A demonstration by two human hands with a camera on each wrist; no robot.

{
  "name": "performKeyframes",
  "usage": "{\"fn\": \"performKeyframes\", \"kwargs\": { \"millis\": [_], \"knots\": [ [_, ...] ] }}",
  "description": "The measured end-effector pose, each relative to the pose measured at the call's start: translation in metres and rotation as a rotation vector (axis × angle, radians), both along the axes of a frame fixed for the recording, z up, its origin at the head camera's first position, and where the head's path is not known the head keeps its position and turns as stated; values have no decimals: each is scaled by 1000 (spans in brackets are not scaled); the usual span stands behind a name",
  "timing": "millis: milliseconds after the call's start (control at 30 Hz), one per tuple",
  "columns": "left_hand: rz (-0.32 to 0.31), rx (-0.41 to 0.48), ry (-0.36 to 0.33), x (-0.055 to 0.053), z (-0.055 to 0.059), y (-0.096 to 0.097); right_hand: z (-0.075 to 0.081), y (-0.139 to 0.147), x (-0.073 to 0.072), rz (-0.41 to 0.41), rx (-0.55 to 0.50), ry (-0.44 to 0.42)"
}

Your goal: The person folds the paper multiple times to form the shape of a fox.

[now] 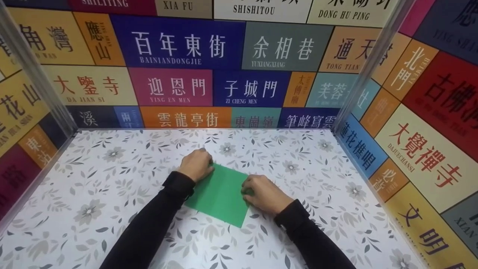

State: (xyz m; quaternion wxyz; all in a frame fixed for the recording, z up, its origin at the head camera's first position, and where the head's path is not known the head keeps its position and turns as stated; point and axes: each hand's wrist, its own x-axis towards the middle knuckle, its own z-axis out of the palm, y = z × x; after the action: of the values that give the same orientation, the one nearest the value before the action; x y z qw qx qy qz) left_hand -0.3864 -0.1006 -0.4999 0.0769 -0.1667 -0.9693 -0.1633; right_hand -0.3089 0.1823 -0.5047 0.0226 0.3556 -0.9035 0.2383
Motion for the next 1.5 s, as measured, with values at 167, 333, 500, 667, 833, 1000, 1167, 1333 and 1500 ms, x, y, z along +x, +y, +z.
{"fn": "performKeyframes", "kwargs": {
  "millis": [167,333,500,667,833,1000,1167,1333,1500],
  "knots": [
    [17,33,-15,1,1,1,1,0,0,-3,9,-4],
    [28,70,-4,1,1,2,2,0,-1,0,9,7],
    [32,94,21,2,-2,2,1,0,-1,-1,9,15],
    [30,107,15,3,-3,3,0,0,0,-11,14,13],
    [19,131,8,4,-1,3,1,0,1,-21,15,9],
    [9,156,4,6,1,2,1,0,1,-20,12,2],
    [-1,193,-7,10,3,0,1,0,2,-22,14,-14],
    [2,249,-4,15,4,-2,1,-1,2,-10,2,-12],
    [-12,293,7,18,2,-2,0,-1,1,2,-5,9]
  ]
}}
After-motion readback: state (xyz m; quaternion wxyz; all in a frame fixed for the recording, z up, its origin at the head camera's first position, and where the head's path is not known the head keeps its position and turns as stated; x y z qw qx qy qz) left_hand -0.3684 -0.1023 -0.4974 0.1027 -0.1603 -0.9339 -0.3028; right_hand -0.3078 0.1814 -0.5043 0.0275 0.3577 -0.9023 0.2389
